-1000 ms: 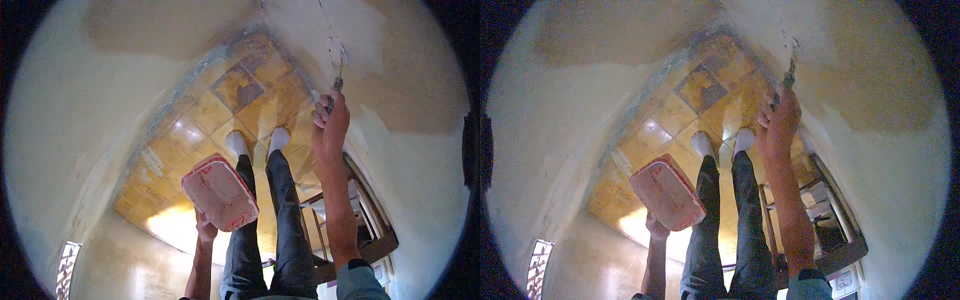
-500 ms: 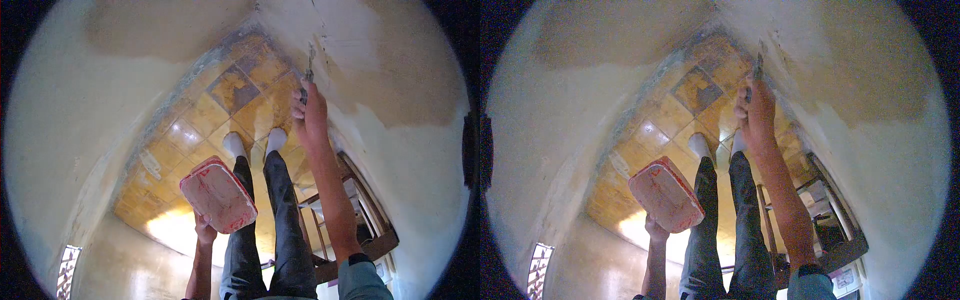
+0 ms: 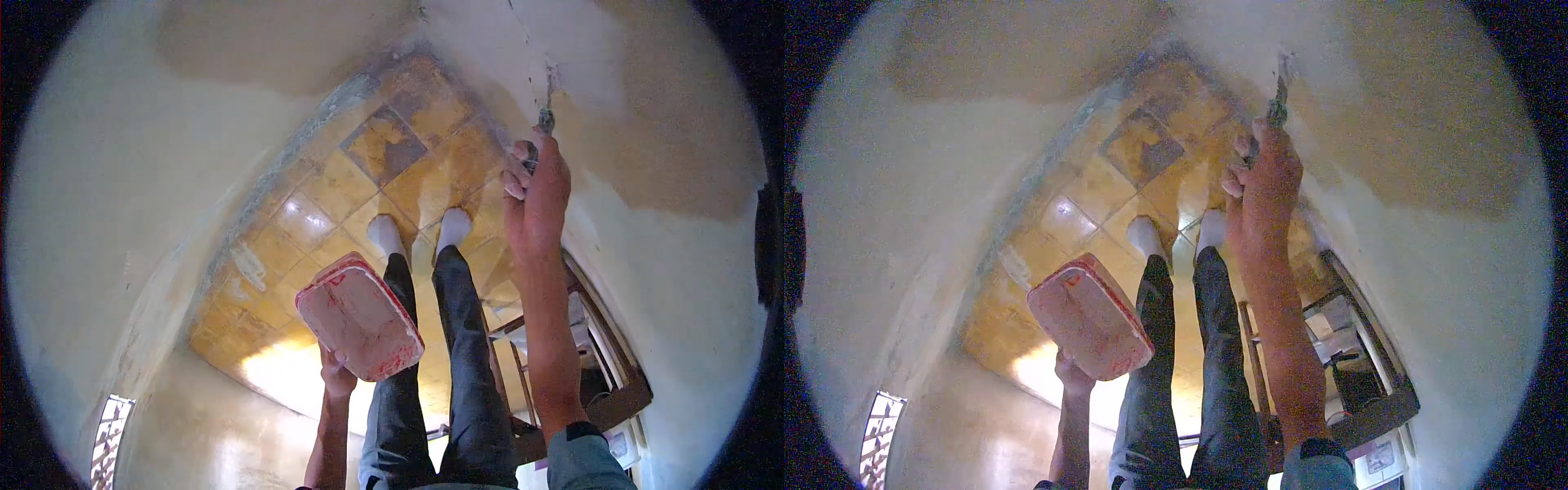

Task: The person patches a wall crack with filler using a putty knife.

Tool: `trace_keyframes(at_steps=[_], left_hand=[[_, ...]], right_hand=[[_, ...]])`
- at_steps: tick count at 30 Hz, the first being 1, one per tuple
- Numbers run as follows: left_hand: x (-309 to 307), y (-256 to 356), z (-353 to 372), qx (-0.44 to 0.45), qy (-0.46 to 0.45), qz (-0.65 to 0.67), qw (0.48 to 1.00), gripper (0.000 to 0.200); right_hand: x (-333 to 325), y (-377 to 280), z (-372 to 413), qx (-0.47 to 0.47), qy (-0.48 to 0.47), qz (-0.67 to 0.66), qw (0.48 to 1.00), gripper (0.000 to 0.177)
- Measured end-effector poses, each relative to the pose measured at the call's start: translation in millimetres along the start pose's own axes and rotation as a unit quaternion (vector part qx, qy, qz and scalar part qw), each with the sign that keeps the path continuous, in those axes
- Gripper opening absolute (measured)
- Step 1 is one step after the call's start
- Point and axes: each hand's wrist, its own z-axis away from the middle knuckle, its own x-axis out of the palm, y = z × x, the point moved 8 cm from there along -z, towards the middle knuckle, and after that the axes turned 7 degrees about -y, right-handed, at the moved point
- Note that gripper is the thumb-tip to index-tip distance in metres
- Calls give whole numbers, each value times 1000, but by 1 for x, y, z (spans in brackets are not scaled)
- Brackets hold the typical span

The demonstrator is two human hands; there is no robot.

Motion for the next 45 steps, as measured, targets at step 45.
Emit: trace_keyframes(at_steps=[45], left_hand=[[-4,-13,0,-62,-20,35,997,96]], right_hand=[[-40,30,-25,104,-56,60,991,17]])
